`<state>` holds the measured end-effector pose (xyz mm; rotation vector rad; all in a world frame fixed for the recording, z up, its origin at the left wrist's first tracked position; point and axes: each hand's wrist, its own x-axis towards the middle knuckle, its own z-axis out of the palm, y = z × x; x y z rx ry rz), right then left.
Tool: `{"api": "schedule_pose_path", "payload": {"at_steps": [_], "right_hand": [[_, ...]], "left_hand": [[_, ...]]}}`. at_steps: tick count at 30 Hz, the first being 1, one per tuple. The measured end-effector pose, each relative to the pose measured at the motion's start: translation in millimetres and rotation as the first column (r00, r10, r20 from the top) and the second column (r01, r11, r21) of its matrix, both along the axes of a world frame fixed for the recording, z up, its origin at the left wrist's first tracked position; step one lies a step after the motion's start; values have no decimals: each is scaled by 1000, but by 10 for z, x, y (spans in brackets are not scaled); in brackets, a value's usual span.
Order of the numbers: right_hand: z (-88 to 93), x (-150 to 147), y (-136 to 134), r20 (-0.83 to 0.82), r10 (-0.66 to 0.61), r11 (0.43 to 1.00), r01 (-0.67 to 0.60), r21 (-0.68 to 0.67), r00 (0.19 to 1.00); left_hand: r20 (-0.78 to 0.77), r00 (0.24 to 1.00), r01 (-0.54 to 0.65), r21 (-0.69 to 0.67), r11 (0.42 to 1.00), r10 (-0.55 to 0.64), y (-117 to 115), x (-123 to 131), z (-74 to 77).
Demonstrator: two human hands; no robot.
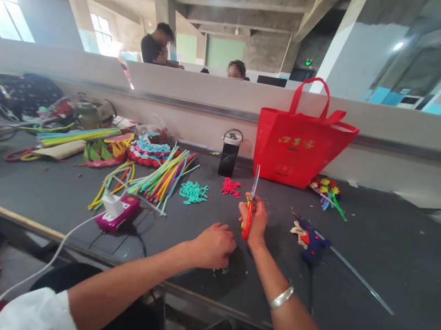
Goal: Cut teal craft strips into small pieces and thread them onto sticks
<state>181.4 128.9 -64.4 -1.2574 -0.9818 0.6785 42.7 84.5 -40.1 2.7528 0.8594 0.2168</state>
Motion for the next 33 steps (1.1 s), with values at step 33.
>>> {"api": "schedule_pose_path", "payload": {"at_steps": [33], "right_hand": [[60, -66, -48, -148, 356, 934, -347, 80, 923]], "left_hand": [[489, 379, 457, -837, 300, 786, 780, -83, -118]]}}
